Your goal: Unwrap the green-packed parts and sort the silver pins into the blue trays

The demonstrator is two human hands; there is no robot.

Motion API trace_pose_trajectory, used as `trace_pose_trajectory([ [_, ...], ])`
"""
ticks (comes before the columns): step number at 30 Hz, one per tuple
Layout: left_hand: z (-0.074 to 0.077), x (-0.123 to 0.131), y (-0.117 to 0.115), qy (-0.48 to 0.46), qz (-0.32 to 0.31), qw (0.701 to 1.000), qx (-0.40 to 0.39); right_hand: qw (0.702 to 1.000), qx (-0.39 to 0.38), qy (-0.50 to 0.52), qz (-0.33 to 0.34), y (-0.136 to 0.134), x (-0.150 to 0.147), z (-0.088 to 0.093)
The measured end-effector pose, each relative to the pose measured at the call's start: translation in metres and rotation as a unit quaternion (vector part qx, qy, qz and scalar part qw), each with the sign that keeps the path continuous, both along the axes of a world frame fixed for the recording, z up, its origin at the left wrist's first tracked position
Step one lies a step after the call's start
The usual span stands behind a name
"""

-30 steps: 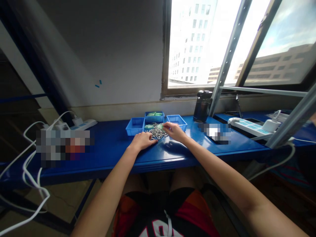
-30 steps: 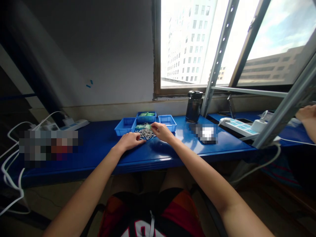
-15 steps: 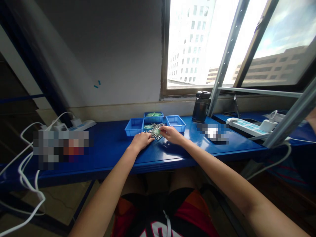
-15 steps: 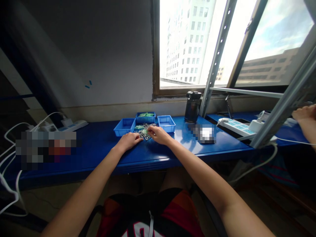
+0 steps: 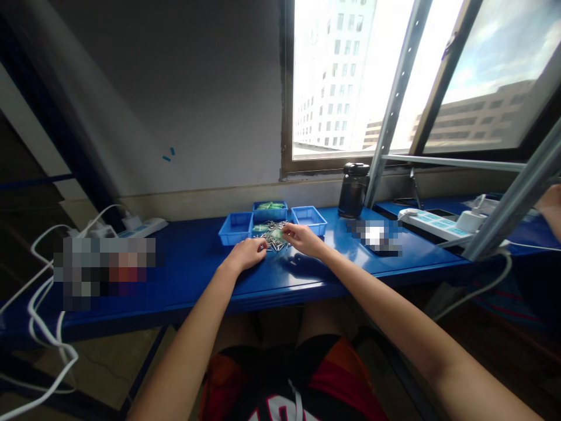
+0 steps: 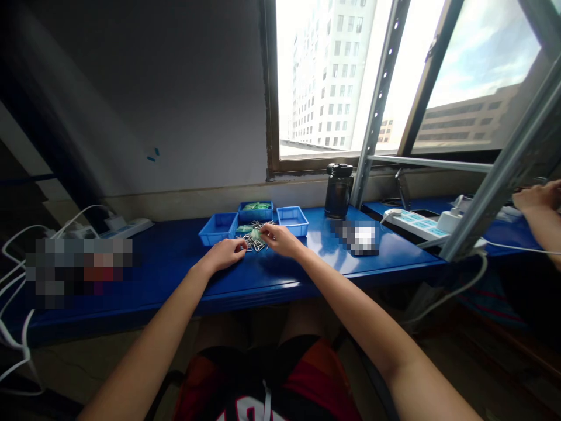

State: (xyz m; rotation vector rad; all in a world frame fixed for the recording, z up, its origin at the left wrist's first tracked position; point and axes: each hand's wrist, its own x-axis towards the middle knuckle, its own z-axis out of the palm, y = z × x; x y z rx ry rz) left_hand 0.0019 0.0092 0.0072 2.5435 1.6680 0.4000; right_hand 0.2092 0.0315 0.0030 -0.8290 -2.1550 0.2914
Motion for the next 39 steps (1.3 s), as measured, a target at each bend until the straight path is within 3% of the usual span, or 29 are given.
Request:
trace_pose_trajectory([
  [19,-0.0003,0.005,0.0009,0.047,0.103,0.993,0.02,0.996,-0.074,-0.027,0.035,-0.006,0.0021,0.0041],
  [39,-0.003,0.005,0.0035,0.058,0.125,0.99,0.028,0.994,-0.037,-0.096,0.028,-0.0051,0.0018,0.0027],
])
